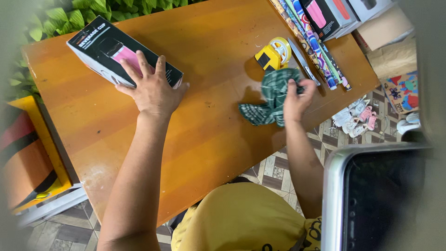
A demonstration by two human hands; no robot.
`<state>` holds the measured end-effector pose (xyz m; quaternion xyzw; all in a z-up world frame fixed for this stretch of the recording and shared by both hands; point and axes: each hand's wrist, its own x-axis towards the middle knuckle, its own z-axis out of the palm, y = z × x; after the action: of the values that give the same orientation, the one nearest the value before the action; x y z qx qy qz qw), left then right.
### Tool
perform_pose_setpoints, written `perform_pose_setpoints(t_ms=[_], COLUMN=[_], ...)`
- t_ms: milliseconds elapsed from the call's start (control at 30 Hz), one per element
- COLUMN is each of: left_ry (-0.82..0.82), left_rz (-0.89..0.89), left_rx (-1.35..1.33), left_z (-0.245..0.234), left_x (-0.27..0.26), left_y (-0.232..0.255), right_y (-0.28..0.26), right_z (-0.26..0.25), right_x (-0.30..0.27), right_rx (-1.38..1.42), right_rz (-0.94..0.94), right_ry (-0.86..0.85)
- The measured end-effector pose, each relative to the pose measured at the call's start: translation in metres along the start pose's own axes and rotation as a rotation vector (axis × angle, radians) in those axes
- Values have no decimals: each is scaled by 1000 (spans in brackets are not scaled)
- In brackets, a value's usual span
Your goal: The person finishes wrapping a red plaid gift, places it aside, wipes a beverage cup box with a cloth, then cuts and wraps the same box in colorful bubble-patterned paper using tape.
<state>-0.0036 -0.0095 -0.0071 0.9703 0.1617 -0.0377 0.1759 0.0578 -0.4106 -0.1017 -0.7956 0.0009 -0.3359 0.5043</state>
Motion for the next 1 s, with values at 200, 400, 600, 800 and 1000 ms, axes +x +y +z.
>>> perform_pose_setpoints(t_ms=[200,400,600,800,1000], left_ry=[182,316,257,334,293], left_rz=[222,170,75,-102,-80], left_rx=[105,257,113,105,100], left_z=[23,30,22,19,12], left_x=[27,40,27,19,14], left_y=[-44,-81,-73,-73,-92], right_y=[53,49,6,-54,-120], right_z=[-16,31,103,188,247], right_x=[54,61,58,6,-66], right_rx=[-89,-310,-395,-209,-246], right_rz=[390,176,-87,-129,-217], right_ry=[-354,-455,-503,-645,-837])
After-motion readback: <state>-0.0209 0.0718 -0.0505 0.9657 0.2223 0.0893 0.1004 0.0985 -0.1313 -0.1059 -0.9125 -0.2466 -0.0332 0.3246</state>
